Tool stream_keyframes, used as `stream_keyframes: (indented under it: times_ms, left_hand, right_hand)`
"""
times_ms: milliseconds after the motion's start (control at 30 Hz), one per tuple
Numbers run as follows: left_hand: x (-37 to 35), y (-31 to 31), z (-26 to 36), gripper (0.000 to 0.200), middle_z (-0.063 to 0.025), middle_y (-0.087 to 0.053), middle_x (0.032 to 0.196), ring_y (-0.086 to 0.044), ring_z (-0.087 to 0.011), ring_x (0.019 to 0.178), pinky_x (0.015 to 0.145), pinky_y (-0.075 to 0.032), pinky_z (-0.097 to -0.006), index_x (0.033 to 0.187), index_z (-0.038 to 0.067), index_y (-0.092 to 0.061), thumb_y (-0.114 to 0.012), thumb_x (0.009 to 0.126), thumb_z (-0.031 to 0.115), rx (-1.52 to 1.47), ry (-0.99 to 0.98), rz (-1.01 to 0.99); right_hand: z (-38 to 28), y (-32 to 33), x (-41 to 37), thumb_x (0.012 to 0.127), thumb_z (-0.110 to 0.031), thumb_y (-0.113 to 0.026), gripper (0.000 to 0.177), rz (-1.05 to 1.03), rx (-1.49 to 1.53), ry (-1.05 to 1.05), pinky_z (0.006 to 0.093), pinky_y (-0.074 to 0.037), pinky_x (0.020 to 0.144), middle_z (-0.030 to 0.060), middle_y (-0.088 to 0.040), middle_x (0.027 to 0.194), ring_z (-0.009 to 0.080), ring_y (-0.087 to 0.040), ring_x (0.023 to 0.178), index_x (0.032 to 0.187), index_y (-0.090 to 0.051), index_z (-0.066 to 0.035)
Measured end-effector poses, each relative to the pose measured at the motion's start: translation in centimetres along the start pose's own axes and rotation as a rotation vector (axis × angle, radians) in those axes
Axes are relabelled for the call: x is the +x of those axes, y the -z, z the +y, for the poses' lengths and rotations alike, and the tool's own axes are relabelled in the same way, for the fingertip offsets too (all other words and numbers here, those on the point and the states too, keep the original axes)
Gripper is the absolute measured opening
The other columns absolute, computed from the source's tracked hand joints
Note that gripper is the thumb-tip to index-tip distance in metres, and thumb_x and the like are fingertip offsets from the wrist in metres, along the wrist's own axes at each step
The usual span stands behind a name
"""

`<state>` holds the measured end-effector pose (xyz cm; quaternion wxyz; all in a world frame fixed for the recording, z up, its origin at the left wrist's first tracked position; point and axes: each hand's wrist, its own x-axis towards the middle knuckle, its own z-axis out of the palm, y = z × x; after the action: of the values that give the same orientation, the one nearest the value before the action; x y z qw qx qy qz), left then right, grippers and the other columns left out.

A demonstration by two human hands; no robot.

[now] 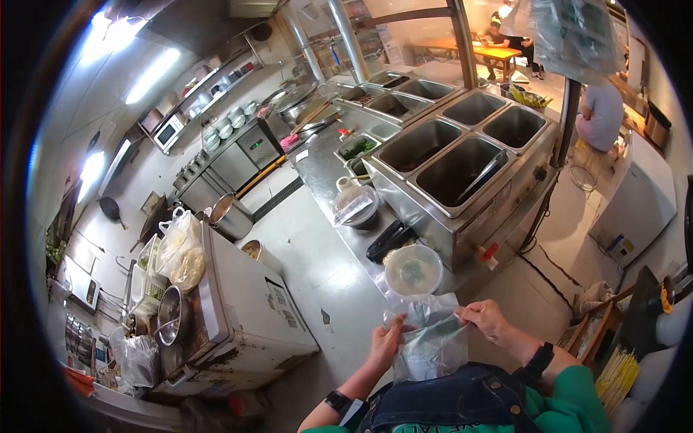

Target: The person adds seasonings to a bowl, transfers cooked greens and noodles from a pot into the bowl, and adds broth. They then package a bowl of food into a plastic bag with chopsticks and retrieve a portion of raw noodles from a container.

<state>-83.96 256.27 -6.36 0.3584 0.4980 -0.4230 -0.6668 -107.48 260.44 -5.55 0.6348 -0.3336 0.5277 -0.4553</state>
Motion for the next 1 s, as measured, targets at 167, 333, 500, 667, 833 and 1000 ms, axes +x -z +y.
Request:
stream_keyframes:
  times_ms: [167,333,500,667,833,1000]
  left_hand:
    - [0.6,1.3,-0.5,0.035,-0.0036,-0.062,0.082,-0.049,-0.0065,0.058,0.053,-0.04,-0.0192,0.109,0.002,-0.052,-0.048,0.088,0.031,0.138,0.116,-0.093]
    - [0.2,0.3,2.1,0.027,-0.0041,-0.062,0.078,-0.047,-0.004,0.057,0.049,-0.04,-0.0191,0.104,0.003,-0.054,-0.046,0.088,0.022,0.263,-0.332,0.139]
    - [-1.4,-5.1,3.8,0.026,-0.0055,-0.062,0.08,-0.054,-0.0064,0.06,0.05,-0.041,-0.0184,0.101,0.0,-0.056,-0.055,0.083,0.018,0.356,-0.086,-0.344]
    - [-0.9,-7.1,2.3,0.031,-0.0003,-0.058,0.071,-0.052,-0.0056,0.062,0.052,-0.04,-0.0189,0.09,0.0,-0.057,-0.066,0.076,0.026,0.452,-0.043,-0.459]
    - [-0.3,-6.8,0.4,0.018,0.0,-0.058,0.072,-0.053,-0.0048,0.063,0.052,-0.041,-0.0186,0.087,0.005,-0.056,-0.058,0.082,0.022,0.316,0.005,-0.598]
    - [0.3,-6.0,0.0,0.011,-0.0085,-0.061,0.079,-0.057,-0.0131,0.07,0.065,-0.046,-0.0237,0.077,0.007,-0.048,-0.052,0.084,0.014,-0.123,0.129,-0.326]
  right_hand:
    - [0.3,1.5,-1.3,0.075,-0.02,-0.066,0.019,0.032,-0.065,-0.02,0.0195,-0.039,0.051,0.0011,-0.059,0.064,0.006,-0.05,0.056,0.07,-0.064,-0.002]
    - [1.5,2.9,-0.9,0.076,-0.016,-0.065,0.012,0.138,0.083,0.014,0.0181,-0.04,0.05,0.0001,-0.059,0.064,0.0053,-0.052,0.056,0.075,-0.065,-0.004]
    - [-1.4,-0.2,-2.4,0.073,-0.017,-0.068,0.016,0.019,-0.04,0.017,0.018,-0.038,0.049,0.0002,-0.059,0.064,0.0037,-0.05,0.056,0.072,-0.064,-0.003]
    - [-0.3,-0.6,-1.7,0.073,-0.021,-0.069,0.022,-0.068,-0.097,-0.003,0.0185,-0.036,0.045,-0.0011,-0.055,0.057,0.0039,-0.047,0.049,0.063,-0.059,-0.005]
    - [1.0,-0.1,-1.9,0.075,-0.02,-0.067,0.022,-0.062,-0.037,-0.047,0.0198,-0.036,0.044,0.0005,-0.055,0.057,0.0054,-0.047,0.049,0.062,-0.058,-0.005]
    - [1.0,3.2,-2.8,0.072,-0.011,-0.064,0.019,0.117,-0.399,0.271,0.0237,-0.039,0.043,0.0034,-0.053,0.05,0.0089,-0.05,0.045,0.058,-0.054,-0.003]
